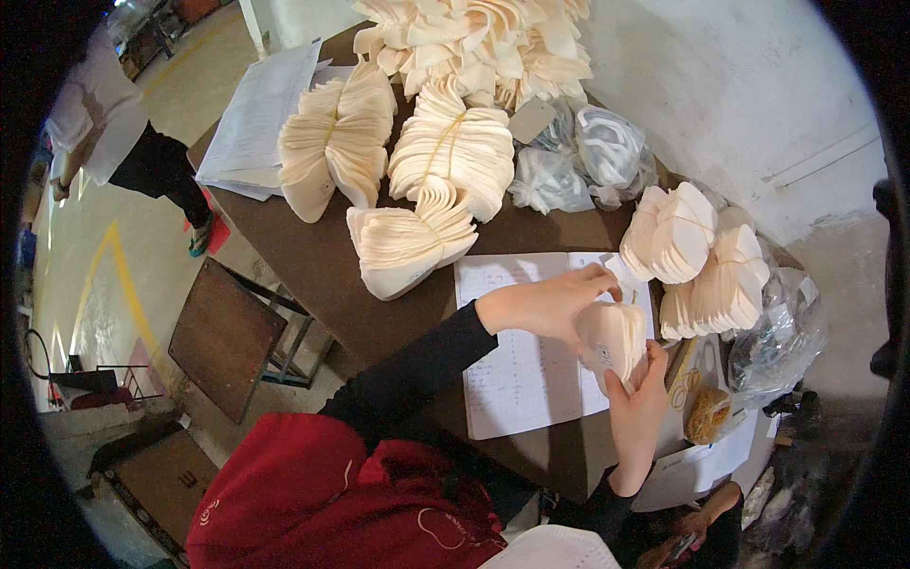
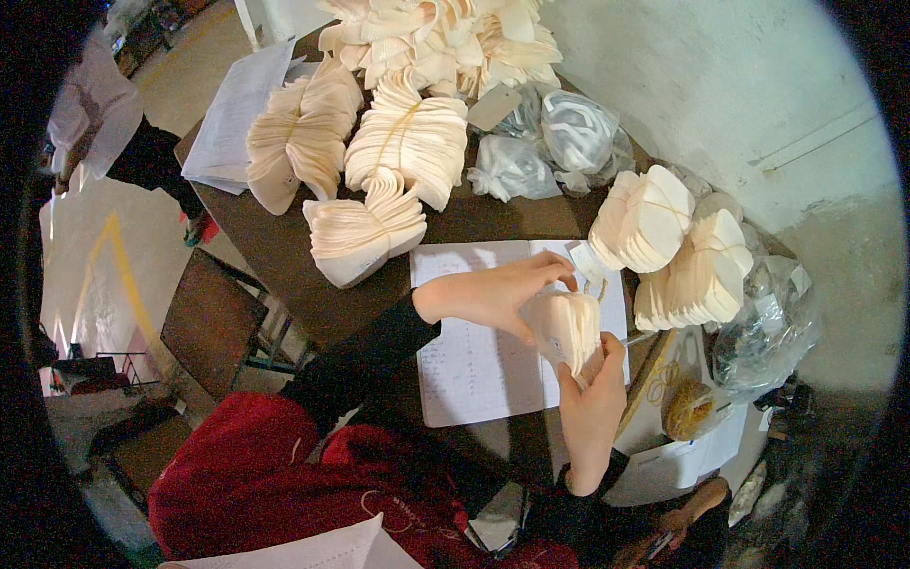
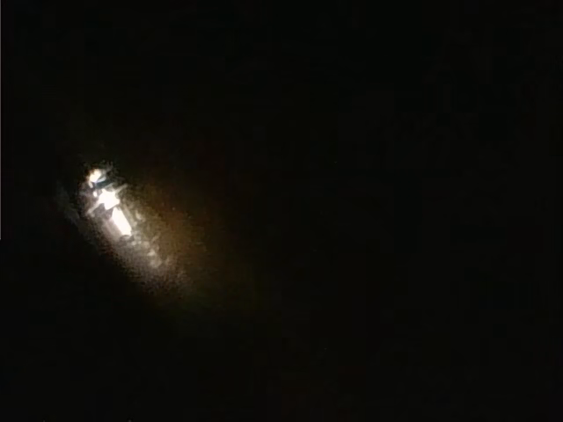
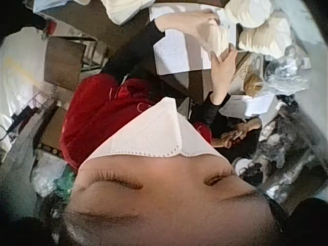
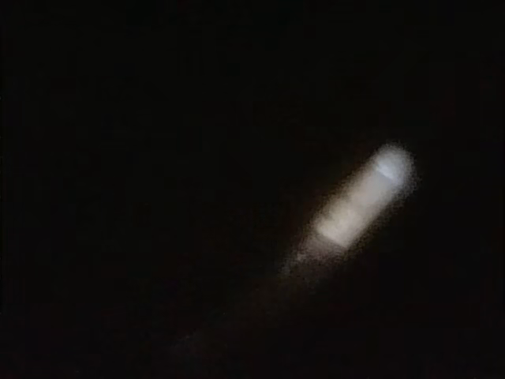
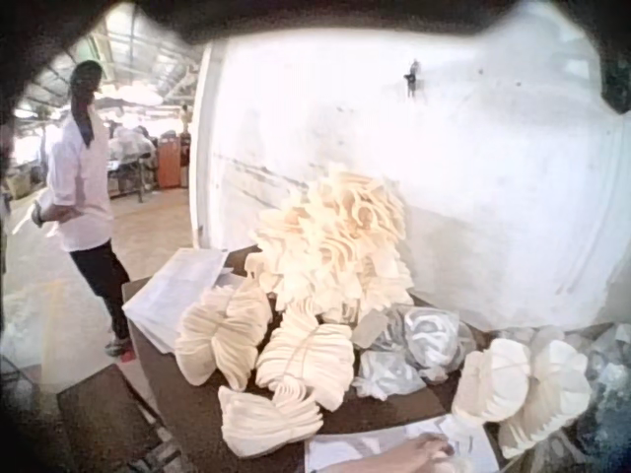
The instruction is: The person gathers stacks of beige fabric pieces from a table, aligns them, and secures them with rubber bands. The person repeats this process for multiple stacks, placing the finished bundles on the table.
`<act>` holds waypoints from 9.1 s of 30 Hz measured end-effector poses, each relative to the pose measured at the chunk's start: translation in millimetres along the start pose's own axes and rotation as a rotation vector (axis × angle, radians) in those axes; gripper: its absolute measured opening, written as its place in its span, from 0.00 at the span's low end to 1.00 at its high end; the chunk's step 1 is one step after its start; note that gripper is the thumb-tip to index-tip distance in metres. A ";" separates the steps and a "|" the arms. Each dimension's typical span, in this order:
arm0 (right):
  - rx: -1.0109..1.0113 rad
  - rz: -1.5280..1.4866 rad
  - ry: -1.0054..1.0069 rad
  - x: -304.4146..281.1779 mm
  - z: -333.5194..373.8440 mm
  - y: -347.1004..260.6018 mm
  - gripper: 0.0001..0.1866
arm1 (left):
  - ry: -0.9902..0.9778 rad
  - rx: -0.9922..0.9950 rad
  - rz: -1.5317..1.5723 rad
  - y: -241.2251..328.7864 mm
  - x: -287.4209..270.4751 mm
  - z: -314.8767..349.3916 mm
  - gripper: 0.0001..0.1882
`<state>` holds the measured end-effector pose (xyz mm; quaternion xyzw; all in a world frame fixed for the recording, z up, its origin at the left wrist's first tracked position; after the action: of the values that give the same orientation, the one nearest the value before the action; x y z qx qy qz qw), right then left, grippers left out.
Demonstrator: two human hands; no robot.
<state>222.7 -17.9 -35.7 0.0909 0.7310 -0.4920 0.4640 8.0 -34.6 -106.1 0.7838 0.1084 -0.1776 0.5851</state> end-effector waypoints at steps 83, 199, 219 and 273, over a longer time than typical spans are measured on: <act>0.048 0.211 0.124 -29.3 8.4 96.5 0.11 | 0.634 -0.195 0.226 61.0 -73.3 181.9 0.42; -0.346 -0.433 0.136 -12.9 -55.2 -29.5 0.12 | 0.222 -0.009 1.889 3.3 7.1 -18.4 0.25; -0.404 -0.361 0.283 -2.4 -54.9 -32.8 0.14 | 0.339 -0.090 1.760 14.0 5.1 -16.2 0.24; -0.488 -0.288 0.427 -3.1 -46.5 -51.4 0.09 | 0.473 -0.282 1.404 33.3 14.2 -12.8 0.29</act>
<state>166.8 -5.2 3.2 -0.0262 0.9128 -0.3332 0.2346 35.5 -32.7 -79.4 0.6037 -0.2721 0.4258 0.6166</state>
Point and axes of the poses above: each hand's wrist, its own z-axis away from the middle knuckle, its own x-axis out of the palm, y = z × x, the point moved 1 cm from there along -z, towards the middle knuckle, and after that the axes turned 6 degrees about -x, right-handed, at the moved point
